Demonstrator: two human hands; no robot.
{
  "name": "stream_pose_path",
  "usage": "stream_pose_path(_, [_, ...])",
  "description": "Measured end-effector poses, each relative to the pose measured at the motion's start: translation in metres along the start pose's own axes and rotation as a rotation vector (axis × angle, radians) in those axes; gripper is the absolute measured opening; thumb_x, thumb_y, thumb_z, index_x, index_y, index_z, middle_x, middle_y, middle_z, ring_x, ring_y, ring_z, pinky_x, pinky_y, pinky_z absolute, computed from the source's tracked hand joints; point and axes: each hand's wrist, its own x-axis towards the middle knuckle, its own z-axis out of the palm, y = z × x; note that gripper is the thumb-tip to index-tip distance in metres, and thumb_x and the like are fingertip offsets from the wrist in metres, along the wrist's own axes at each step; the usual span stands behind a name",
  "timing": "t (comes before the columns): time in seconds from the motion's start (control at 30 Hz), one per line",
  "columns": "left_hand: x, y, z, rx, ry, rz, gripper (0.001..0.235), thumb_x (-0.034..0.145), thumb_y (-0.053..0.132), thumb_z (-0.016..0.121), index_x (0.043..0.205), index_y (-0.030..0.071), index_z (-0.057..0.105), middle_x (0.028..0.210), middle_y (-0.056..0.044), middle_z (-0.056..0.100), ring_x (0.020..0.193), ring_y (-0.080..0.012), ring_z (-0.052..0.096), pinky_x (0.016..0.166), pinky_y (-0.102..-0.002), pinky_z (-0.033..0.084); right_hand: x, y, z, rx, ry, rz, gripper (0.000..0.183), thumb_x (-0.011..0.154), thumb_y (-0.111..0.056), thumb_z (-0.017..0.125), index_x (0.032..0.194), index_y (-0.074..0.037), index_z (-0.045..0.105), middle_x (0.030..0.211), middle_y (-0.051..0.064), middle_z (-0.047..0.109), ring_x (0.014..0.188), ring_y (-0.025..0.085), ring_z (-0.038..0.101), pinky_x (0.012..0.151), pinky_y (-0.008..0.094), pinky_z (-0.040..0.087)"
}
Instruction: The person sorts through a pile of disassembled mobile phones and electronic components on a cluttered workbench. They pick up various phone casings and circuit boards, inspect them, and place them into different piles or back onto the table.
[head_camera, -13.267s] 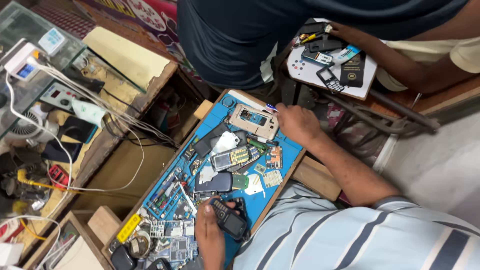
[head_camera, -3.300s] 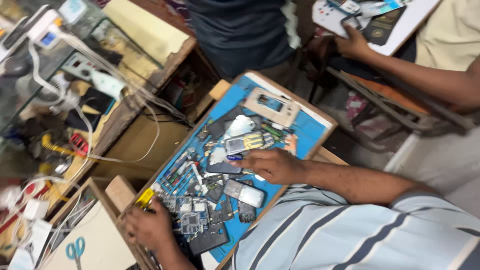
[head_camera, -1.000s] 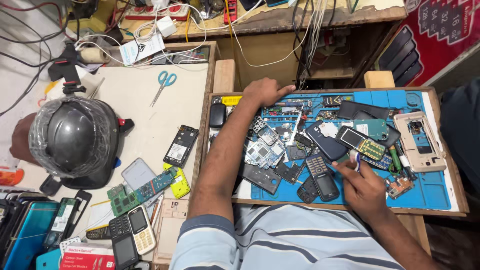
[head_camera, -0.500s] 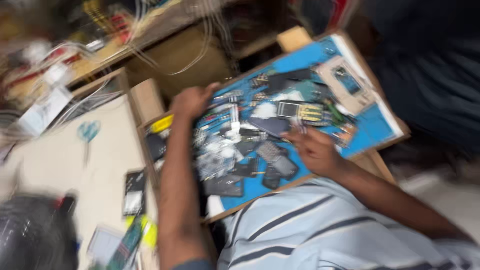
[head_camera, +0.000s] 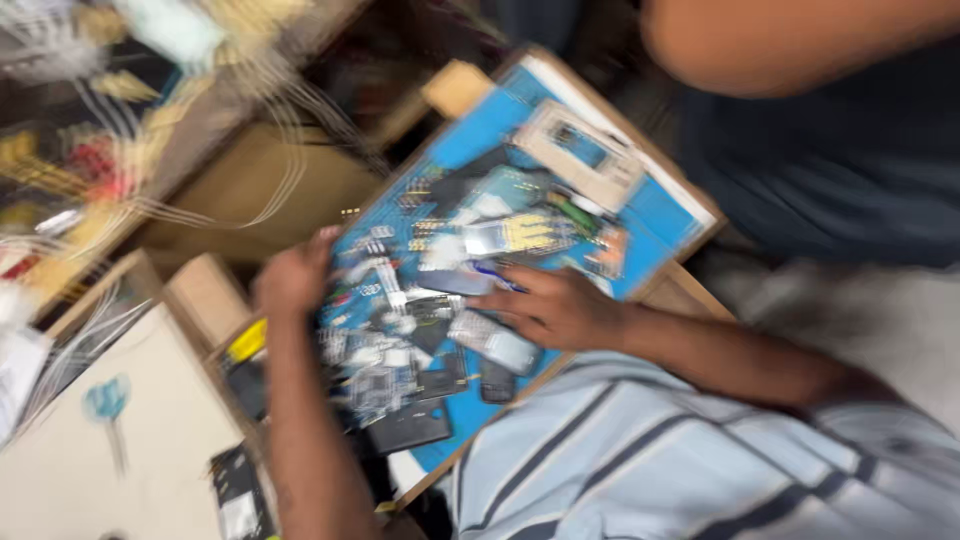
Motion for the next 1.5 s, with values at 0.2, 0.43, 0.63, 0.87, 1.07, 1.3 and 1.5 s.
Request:
stream_pose_path(0.2, [-0.010,0.006,-0.010,0.024,0.056,0.132,0.083,0.096,0.077,0.033,0.111,0.007,0.076,0.113,-0.024,0.072,0.111,-0.0420,0.067,0.096,-0.054,0.050,0.005,-0.009,0.009,-0.030,0.063,-0.047,0.047,0.086,-0.003,0.070,0.130,-0.020,0.071,0.106,0.012,0.064,0.073,0.024,0.070,0.060,0.034,0.057])
stream_pose_path(0.43, [-0.055,0.049,-0.004,0.130,0.438,0.319,0.038,0.096,0.046,0.062,0.110,0.011,0.070,0.112,-0.011,0.070,0.110,-0.0313,0.064,0.093,-0.052,0.048,-0.005,0.004,0.020,0.054,0.138,0.056,0.046,0.093,-0.002,0.063,0.138,-0.014,0.063,0.117,0.015,0.066,0.072,0.017,0.065,0.057,0.029,0.054])
stream_pose_path(0.63, [-0.135,0.093,0.021,-0.019,0.419,0.453,0.056,0.085,0.048,0.073,0.123,0.007,0.066,0.137,-0.017,0.057,0.125,-0.0370,0.052,0.101,-0.053,0.043,-0.017,0.013,0.021,0.179,0.250,0.089,0.060,0.102,-0.003,0.057,0.158,-0.003,0.037,0.112,0.011,0.070,0.072,0.007,0.062,0.060,0.022,0.052])
stream_pose_path(0.87, [-0.166,0.092,0.038,-0.103,0.502,0.483,0.061,0.078,0.046,0.080,0.126,0.010,0.066,0.147,-0.016,0.052,0.142,-0.0344,0.043,0.110,-0.050,0.040,-0.014,0.016,0.019,0.312,0.282,0.107,0.057,0.103,-0.001,0.056,0.157,0.001,0.038,0.111,0.012,0.070,0.071,0.007,0.060,0.059,0.022,0.050])
stream_pose_path(1.07, [-0.167,0.085,0.056,-0.176,0.620,0.505,0.056,0.082,0.041,0.079,0.129,0.011,0.067,0.147,-0.013,0.053,0.143,-0.0320,0.043,0.112,-0.051,0.037,-0.012,0.019,0.017,0.224,0.235,0.122,0.056,0.100,-0.002,0.058,0.154,0.002,0.043,0.103,0.011,0.071,0.065,0.006,0.060,0.054,0.024,0.050])
stream_pose_path(1.3, [-0.167,0.081,0.059,-0.204,0.624,0.517,0.049,0.085,0.040,0.075,0.124,0.011,0.068,0.145,-0.012,0.055,0.143,-0.0314,0.043,0.112,-0.051,0.036,-0.011,0.027,0.022,0.337,0.231,0.213,0.055,0.102,-0.005,0.057,0.156,-0.001,0.043,0.102,0.010,0.070,0.067,0.006,0.058,0.054,0.023,0.052])
stream_pose_path(1.5, [-0.168,0.080,0.061,-0.203,0.639,0.518,0.046,0.088,0.039,0.075,0.124,0.011,0.068,0.146,-0.011,0.056,0.145,-0.0304,0.043,0.115,-0.049,0.036,-0.016,0.031,0.022,0.248,0.195,0.196,0.051,0.103,-0.006,0.059,0.152,-0.001,0.046,0.104,0.010,0.071,0.068,0.007,0.061,0.057,0.025,0.052])
